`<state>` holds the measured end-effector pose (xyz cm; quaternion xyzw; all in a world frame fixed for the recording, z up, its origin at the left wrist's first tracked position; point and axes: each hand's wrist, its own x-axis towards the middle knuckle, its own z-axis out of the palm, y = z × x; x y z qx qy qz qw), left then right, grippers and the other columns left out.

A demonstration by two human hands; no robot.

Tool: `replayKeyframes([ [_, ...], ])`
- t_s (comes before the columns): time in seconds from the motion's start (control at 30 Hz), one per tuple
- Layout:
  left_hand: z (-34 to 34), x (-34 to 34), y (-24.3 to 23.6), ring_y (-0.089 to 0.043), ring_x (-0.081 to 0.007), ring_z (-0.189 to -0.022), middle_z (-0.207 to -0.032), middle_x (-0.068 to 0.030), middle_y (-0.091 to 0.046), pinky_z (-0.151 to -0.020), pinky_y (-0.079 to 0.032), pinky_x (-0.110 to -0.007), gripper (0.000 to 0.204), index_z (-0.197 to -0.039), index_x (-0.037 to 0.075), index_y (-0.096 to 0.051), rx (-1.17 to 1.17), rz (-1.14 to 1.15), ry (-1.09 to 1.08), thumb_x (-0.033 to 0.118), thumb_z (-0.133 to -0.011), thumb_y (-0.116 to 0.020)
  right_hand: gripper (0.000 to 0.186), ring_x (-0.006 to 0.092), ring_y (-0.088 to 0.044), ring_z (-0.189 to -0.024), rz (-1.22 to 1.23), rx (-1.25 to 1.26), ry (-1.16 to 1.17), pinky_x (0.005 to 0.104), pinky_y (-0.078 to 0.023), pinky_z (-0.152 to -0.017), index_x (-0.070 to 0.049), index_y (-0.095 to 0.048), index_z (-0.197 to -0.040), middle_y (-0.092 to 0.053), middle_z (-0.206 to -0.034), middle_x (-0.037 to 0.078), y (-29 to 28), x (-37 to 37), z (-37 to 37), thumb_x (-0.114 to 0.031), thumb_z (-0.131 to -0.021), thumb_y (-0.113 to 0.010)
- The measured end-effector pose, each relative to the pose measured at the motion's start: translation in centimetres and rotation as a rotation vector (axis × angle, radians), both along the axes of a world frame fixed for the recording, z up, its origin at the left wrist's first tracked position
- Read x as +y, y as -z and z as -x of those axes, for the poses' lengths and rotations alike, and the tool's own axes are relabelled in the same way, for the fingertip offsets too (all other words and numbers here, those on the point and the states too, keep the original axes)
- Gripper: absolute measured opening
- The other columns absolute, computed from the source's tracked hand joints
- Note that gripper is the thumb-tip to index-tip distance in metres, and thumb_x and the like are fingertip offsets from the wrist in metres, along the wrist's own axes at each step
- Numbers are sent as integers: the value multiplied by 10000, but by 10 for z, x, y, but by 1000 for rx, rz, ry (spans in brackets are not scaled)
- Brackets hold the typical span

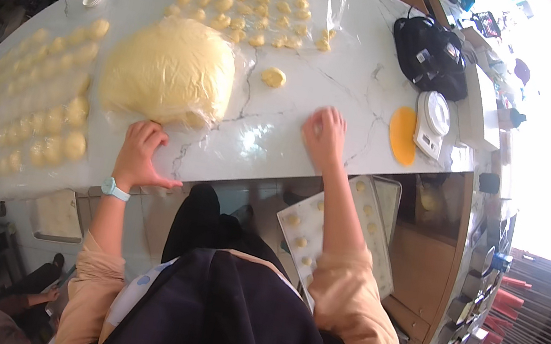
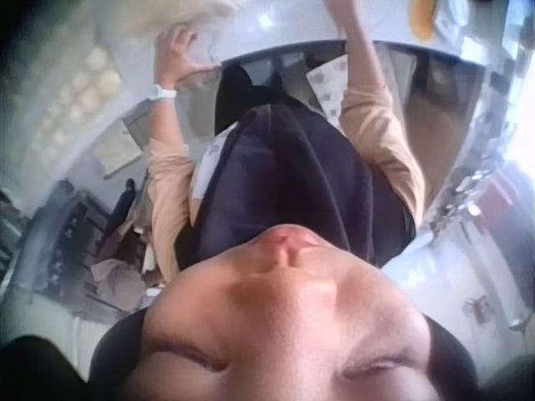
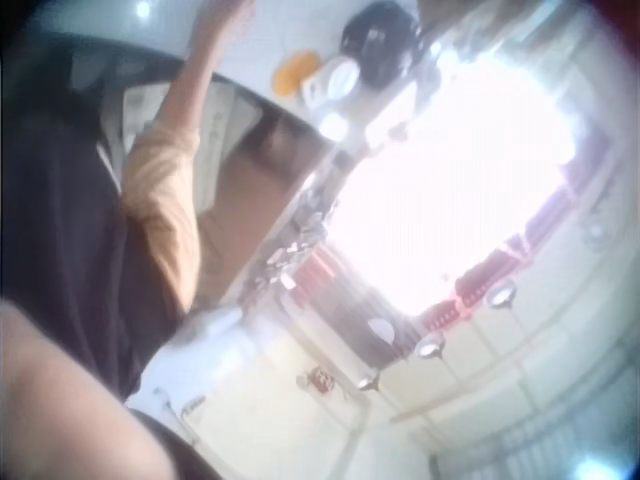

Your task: The person rolls small dough pieces into balls on the countertop by hand and arranges them onto a baking tray.

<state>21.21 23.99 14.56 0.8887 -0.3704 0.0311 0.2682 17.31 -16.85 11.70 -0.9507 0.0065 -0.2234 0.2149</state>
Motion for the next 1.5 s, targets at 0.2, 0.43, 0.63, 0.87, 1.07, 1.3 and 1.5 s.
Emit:
replayKeyframes([
  [0.2,5,7,1,-494,-287,-999,-959,-48,-510,-943,-383,-426,734,-880,107,-545,3,-3,-36,559,-416,-889,96,270,-586,-736,-463,117,-135,366,-485,-641,-60,-547,-812,-595,-830,103,-8,77,5,-17,-802,-632],
  [0.43,0,-7,0,-496,-285,-994,-944,-42,-511,-945,-379,-432,731,-880,106,-547,-5,-4,0,549,-412,-892,79,307,-584,-756,-170,-67,42,388,-481,-679,-36,-568,-860,-584,-863,145,-6,22,-36,-39,-812,-631],
  [0.63,0,8,-3,-495,-276,-975,-931,-39,-506,-923,-378,-425,729,-871,109,-543,-3,-22,-19,552,-407,-890,72,329,-582,-764,-454,69,-173,412,-485,-716,-41,-574,-880,-588,-821,135,-3,51,30,-52,-825,-619],
  [0.87,4,-4,2,-492,-277,-980,-924,-41,-500,-919,-378,-432,742,-867,109,-544,-15,-11,-21,556,-390,-894,83,323,-594,-772,-340,35,-22,389,-487,-686,-33,-570,-850,-588,-839,134,-9,64,-24,-17,-793,-628],
  [1.07,0,-4,0,-494,-280,-988,-939,-55,-509,-920,-381,-434,742,-882,106,-544,-16,-24,-5,550,-402,-894,88,260,-593,-781,-282,-38,-20,337,-489,-692,-14,-560,-840,-591,-854,108,4,16,21,-29,-805,-639],
  [1.3,6,6,0,-489,-298,-1000,-959,-74,-507,-939,-386,-442,743,-902,102,-545,-13,-66,-38,539,-415,-899,366,298,-587,-1032,-469,123,37,372,-493,-904,-43,-567,-1094,-588,-1059,140,-12,64,40,-85,-771,-735],
  [1.5,-3,-3,12,-480,-329,-1018,-996,-94,-509,-942,-387,-464,739,-898,88,-529,-121,-91,25,531,-437,-900,590,257,-634,-1055,-554,116,101,368,-503,-955,-39,-544,-1293,-659,-1097,128,-15,34,50,-78,-756,-785],
])
